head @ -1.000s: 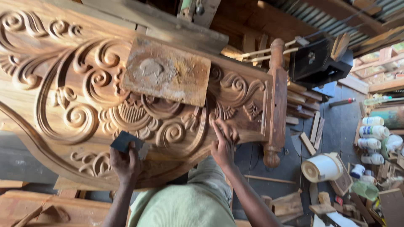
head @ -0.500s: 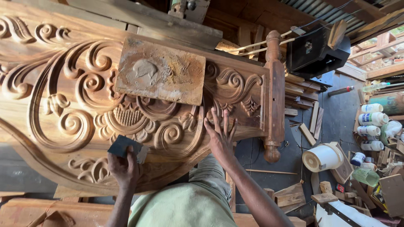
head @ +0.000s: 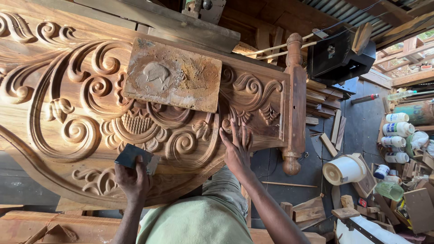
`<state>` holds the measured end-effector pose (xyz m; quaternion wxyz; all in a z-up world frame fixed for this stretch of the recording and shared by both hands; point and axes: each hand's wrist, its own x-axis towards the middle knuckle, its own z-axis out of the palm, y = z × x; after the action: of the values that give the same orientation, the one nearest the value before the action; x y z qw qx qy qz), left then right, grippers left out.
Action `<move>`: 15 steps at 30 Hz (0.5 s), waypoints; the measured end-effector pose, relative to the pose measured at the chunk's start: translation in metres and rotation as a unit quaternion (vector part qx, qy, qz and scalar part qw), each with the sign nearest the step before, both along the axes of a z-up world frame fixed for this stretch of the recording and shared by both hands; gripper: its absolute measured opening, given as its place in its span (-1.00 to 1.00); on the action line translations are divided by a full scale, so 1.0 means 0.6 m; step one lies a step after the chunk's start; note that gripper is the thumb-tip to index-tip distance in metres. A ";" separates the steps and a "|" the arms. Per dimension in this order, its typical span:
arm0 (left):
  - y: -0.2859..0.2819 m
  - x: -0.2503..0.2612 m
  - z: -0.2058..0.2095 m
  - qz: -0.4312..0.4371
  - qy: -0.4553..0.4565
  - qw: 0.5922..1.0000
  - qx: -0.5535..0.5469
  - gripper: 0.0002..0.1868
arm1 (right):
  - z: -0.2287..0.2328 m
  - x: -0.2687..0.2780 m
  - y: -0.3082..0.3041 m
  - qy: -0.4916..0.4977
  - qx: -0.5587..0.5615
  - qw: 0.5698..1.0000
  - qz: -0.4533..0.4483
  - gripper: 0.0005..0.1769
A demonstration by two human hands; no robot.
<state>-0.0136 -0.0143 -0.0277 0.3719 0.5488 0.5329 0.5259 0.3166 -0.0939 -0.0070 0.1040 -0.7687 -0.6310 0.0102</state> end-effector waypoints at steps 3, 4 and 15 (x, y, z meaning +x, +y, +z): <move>-0.003 -0.002 0.003 0.002 0.000 1.000 -0.005 -0.73 | 0.011 -0.013 0.005 -0.028 -0.051 0.998 -0.023 -0.12; -0.001 0.002 0.004 0.000 0.000 1.000 -0.007 -0.72 | 0.019 -0.015 0.005 -0.042 -0.034 0.998 -0.012 -0.12; -0.009 0.005 -0.001 0.001 -0.022 0.999 0.034 -0.75 | 0.028 -0.005 0.025 -0.004 0.005 1.000 -0.013 -0.25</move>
<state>-0.0104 -0.0196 -0.0281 0.3645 0.5485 0.5070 0.5560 0.3138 -0.0790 0.0100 0.1052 -0.7766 -0.6211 0.0025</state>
